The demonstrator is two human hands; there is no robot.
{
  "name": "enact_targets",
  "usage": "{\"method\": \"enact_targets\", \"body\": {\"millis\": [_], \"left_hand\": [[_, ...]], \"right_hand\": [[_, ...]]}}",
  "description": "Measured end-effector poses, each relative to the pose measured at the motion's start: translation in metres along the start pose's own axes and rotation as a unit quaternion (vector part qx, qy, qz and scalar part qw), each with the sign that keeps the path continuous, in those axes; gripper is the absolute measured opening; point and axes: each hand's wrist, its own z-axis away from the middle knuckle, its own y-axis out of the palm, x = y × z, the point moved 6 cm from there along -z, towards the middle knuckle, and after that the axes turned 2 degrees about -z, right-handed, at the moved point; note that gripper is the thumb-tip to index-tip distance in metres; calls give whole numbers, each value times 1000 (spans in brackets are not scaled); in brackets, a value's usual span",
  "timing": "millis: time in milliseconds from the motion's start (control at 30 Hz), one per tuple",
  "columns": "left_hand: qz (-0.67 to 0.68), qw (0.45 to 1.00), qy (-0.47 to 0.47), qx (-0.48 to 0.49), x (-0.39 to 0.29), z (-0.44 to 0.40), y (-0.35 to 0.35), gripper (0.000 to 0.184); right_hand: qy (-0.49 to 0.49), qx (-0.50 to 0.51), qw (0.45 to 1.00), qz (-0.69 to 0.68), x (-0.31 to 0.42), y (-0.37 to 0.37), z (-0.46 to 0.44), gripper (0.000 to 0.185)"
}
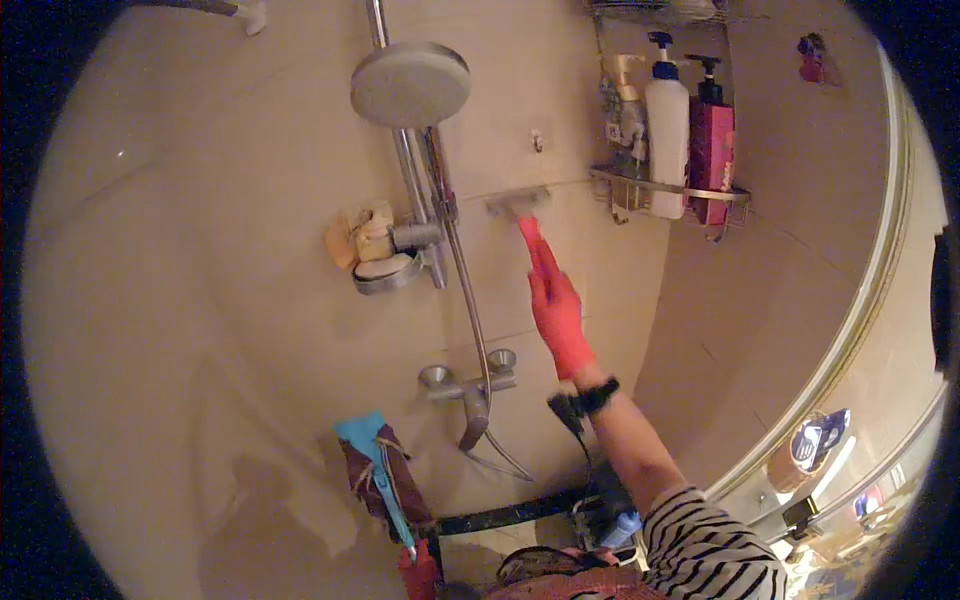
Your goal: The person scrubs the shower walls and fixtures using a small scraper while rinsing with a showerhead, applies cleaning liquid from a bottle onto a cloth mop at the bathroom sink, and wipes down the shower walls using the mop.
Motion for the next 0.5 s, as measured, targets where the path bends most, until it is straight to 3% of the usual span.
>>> {"method": "enact_targets", "body": {"millis": [33, 67, 167, 300, 500], "left_hand": [[-1, 1000, -2, 2, 3, 1, -1, 29], [2, 1000, -8, 2, 6, 2, -2, 29], [-5, 1000, -26, 1, 15, 4, -8, 29], [-12, 999, -42, 4, 22, 6, -11, 28], [-15, 999, -44, 13, 14, -4, -8, 27]], "right_hand": [[-73, -53, 995, -42, -3, -8, 7, 48], [-76, -57, 995, -41, -13, -14, 3, 48], [-41, -74, 996, 30, -27, -33, -7, 46], [36, 0, 998, 58, -37, -48, -17, 46], [-61, -61, 996, 32, -8, -55, -31, 46]]}}
